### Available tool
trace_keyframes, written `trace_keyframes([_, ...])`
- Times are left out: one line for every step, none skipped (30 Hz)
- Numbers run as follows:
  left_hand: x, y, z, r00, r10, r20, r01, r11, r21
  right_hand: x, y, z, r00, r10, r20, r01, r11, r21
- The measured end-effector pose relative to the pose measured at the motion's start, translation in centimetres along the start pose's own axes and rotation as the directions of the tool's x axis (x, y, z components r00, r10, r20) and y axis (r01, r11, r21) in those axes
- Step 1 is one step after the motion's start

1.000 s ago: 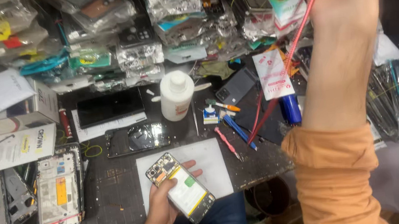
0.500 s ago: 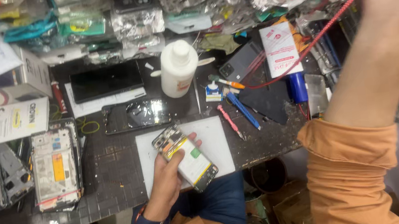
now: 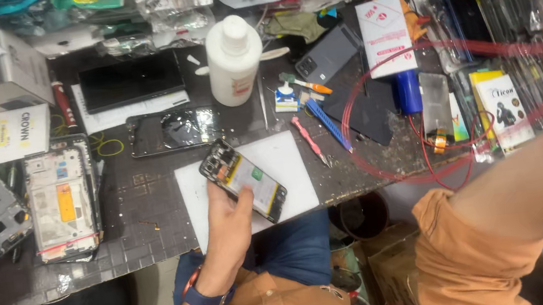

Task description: The person handles a disassembled smartphone, connects a charger to test it, then picks up a white smartphone and uses a prying tool and a plastic card to separate the back cover. The person works at a cluttered repair bench with various tools and parts visible.

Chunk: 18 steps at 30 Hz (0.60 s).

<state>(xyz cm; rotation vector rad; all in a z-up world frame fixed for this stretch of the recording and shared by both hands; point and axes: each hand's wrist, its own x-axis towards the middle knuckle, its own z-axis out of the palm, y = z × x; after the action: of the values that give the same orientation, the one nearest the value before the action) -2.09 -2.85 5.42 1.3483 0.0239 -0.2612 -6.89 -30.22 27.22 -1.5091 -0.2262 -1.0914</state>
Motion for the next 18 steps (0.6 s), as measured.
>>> trace_keyframes([-0.1,0.2,0.2,0.998,0.044,0.036,-0.040,0.996,-0.084,-1.5,-0.6,0.0,1.000,0.010,0.009,-0.010,1.000,-0.009])
trace_keyframes([-0.2,0.4,0.3,0.994,0.089,0.069,-0.076,0.982,-0.170,-2.9,-1.3,0.1,1.000,0.019,0.015,-0.019,1.000,-0.019])
trace_keyframes([-0.4,0.6,0.4,0.986,0.135,0.098,-0.106,0.961,-0.256,-4.1,-1.8,0.1,0.999,0.029,0.023,-0.029,0.999,-0.031])
trace_keyframes([-0.7,0.9,0.4,0.986,0.125,0.113,-0.094,0.964,-0.250,-5.3,-2.4,0.2,0.999,0.040,0.030,-0.039,0.998,-0.040])
trace_keyframes([-0.9,1.2,0.3,0.985,0.116,0.125,-0.083,0.966,-0.245,-6.2,-2.9,0.3,0.998,0.049,0.043,-0.047,0.998,-0.046])
trace_keyframes([-1.2,1.4,0.2,0.985,0.107,0.136,-0.072,0.968,-0.240,-7.1,-3.2,0.4,0.997,0.062,0.052,-0.059,0.997,-0.054])
trace_keyframes([-1.5,1.6,0.0,0.984,0.107,0.141,-0.080,0.980,-0.183,-8.0,-3.5,0.5,0.995,0.073,0.063,-0.070,0.996,-0.058])
trace_keyframes([-1.9,1.9,-0.1,0.984,0.107,0.145,-0.089,0.988,-0.126,-8.9,-3.8,0.7,0.994,0.084,0.071,-0.080,0.995,-0.061])
trace_keyframes([-2.2,2.0,-0.1,0.983,0.107,0.152,-0.098,0.993,-0.070,-9.7,-4.1,0.8,0.992,0.095,0.078,-0.090,0.993,-0.071])
trace_keyframes([-2.4,2.2,-0.2,0.981,0.129,0.144,-0.150,0.978,0.144,-10.5,-4.3,0.8,0.991,0.105,0.084,-0.099,0.992,-0.076])
trace_keyframes([-2.6,2.3,-0.3,0.978,0.152,0.140,-0.192,0.916,0.353,-11.4,-4.6,1.0,0.989,0.119,0.092,-0.112,0.991,-0.076])
trace_keyframes([-2.9,2.5,-0.4,0.974,0.175,0.141,-0.224,0.808,0.545,-12.3,-4.9,1.2,0.986,0.133,0.101,-0.126,0.989,-0.079])
trace_keyframes([-3.3,2.7,-0.2,0.968,0.212,0.131,-0.248,0.778,0.577,-13.1,-5.0,1.3,0.984,0.143,0.101,-0.136,0.988,-0.080])
trace_keyframes([-3.7,2.9,0.0,0.961,0.250,0.122,-0.271,0.746,0.609,-13.9,-5.1,1.5,0.982,0.157,0.106,-0.149,0.985,-0.081])
trace_keyframes([-4.0,3.1,0.4,0.951,0.287,0.115,-0.292,0.712,0.639,-14.6,-5.4,1.6,0.979,0.172,0.106,-0.164,0.983,-0.084])
trace_keyframes([-4.6,3.3,0.8,0.939,0.331,0.097,-0.321,0.735,0.598,-15.3,-5.7,1.8,0.976,0.188,0.110,-0.179,0.980,-0.083])
trace_keyframes([-5.4,3.6,1.3,0.925,0.372,0.081,-0.352,0.753,0.556,-16.1,-6.0,2.0,0.972,0.207,0.108,-0.198,0.976,-0.087])
trace_keyframes([-6.0,3.9,1.7,0.910,0.411,0.062,-0.383,0.769,0.512,-16.5,-6.2,1.9,0.967,0.226,0.115,-0.218,0.973,-0.079])
